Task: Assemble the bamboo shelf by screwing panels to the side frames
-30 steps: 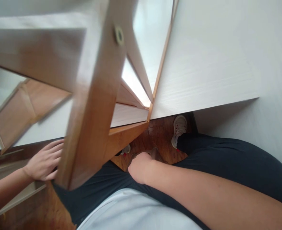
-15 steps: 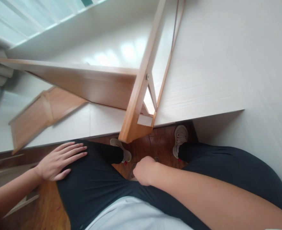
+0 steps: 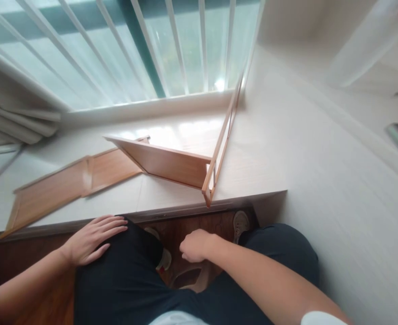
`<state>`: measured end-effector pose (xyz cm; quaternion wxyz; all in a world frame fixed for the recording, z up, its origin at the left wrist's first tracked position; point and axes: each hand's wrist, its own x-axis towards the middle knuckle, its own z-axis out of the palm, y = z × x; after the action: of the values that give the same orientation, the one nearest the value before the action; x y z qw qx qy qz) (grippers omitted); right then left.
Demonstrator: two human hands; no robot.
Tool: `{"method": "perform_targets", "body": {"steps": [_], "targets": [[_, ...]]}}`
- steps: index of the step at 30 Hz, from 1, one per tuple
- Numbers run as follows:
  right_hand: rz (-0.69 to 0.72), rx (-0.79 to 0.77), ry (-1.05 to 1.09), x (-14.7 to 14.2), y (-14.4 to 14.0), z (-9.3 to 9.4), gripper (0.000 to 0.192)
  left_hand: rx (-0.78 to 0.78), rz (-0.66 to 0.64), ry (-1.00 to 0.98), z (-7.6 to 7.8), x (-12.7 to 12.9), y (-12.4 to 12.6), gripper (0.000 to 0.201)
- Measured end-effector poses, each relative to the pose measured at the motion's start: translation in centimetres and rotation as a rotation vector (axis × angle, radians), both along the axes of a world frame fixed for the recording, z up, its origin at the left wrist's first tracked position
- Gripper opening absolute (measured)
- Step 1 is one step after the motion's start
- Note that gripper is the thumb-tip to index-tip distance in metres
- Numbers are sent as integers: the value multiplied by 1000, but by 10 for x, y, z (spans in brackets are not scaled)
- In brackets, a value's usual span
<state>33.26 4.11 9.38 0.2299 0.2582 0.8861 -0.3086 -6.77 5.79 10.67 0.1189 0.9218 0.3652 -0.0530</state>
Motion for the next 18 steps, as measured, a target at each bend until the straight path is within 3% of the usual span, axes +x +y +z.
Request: {"method": "perform_targets", "body": {"steps": [5, 8, 12, 15, 18], "targets": [[-315, 185, 173, 39, -2, 69, 31, 57, 5, -53, 1, 10, -6, 46], [-603, 340, 233, 89, -11, 128, 34, 37, 31, -93, 1, 19, -7, 43], [-1001, 702, 255, 166, -12, 207, 32, -13, 91, -137, 5, 36, -7, 35], [-1296, 992, 82, 224, 9, 259, 23, -7, 167, -159, 5, 49, -9, 30], [-1424, 1107, -143, 277, 42, 299, 24, 30, 205, -191, 1, 61, -13, 25]]}}
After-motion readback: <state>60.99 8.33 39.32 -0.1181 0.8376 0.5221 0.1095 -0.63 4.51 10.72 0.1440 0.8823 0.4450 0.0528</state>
